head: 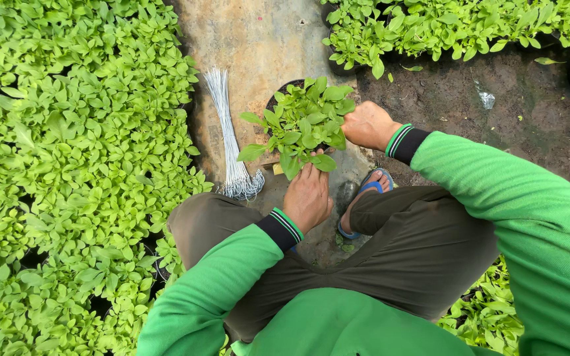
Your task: The person sits between rows of potted plants and ties a white string around the base of a plant to secure it. They then pick up a small plant, place it on a wooden block, and continue to tie the string around it.
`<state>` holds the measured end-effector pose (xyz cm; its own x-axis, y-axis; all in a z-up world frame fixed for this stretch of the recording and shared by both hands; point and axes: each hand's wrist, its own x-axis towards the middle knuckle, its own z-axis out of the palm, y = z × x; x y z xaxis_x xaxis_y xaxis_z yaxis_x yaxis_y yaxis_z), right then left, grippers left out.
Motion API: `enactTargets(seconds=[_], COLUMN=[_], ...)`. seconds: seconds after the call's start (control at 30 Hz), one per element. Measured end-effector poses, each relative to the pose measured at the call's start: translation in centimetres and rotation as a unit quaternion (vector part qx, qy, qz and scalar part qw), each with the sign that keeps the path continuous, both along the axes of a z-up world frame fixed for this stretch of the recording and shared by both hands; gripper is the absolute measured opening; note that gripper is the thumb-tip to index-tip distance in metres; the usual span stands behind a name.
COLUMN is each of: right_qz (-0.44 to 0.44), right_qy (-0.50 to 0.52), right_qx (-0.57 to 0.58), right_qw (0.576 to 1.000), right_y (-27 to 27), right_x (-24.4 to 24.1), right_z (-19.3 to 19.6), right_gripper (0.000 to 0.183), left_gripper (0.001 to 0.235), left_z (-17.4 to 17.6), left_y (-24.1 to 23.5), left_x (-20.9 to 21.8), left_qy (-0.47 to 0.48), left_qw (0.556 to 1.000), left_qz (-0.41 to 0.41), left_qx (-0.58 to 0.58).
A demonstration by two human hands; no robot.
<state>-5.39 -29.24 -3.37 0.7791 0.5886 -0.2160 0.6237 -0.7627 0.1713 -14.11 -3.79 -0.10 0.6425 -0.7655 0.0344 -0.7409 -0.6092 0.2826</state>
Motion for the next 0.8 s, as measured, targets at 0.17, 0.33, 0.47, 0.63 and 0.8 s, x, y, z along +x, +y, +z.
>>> enactTargets(seconds=[0.17,0.33,0.47,0.63,0.8], right_qz=[0.005,-0.001,-0.127,-0.267,-0.471], right_qy=[-0.011,-0.017,0.025,0.162,0.462], right_qx=[0.034,0.049,0.010,0.040,0.511], right_qw=[0.999,0.999,0.991,0.949,0.551], right_y=[-2.0,-3.0,-2.4,-0.5,0.9], right_x=[-2.3,-4.4,-6.0,-6.6,-6.6], right_z=[-0.5,3.2,5.0,2.5,-1.0], right_gripper=[0.011,0.035,0.047,0.051,0.057], left_gripper=[0.082,0.064,0.042,0.044,0.064], left_z=[-2.4,-6.1,-9.5,-12.4,-13.9], left_y=[1.8,3.9,4.9,5.1,4.6], left_x=[-1.7,-0.7,3.7,10.3,13.4], left_qy=[-0.024,0.197,0.204,0.287,0.453], left_qw=[0.999,0.969,0.959,0.918,0.739], left_qz=[-0.017,-0.007,0.108,0.273,0.246], left_qx=[0.012,0.148,0.163,-0.019,-0.434])
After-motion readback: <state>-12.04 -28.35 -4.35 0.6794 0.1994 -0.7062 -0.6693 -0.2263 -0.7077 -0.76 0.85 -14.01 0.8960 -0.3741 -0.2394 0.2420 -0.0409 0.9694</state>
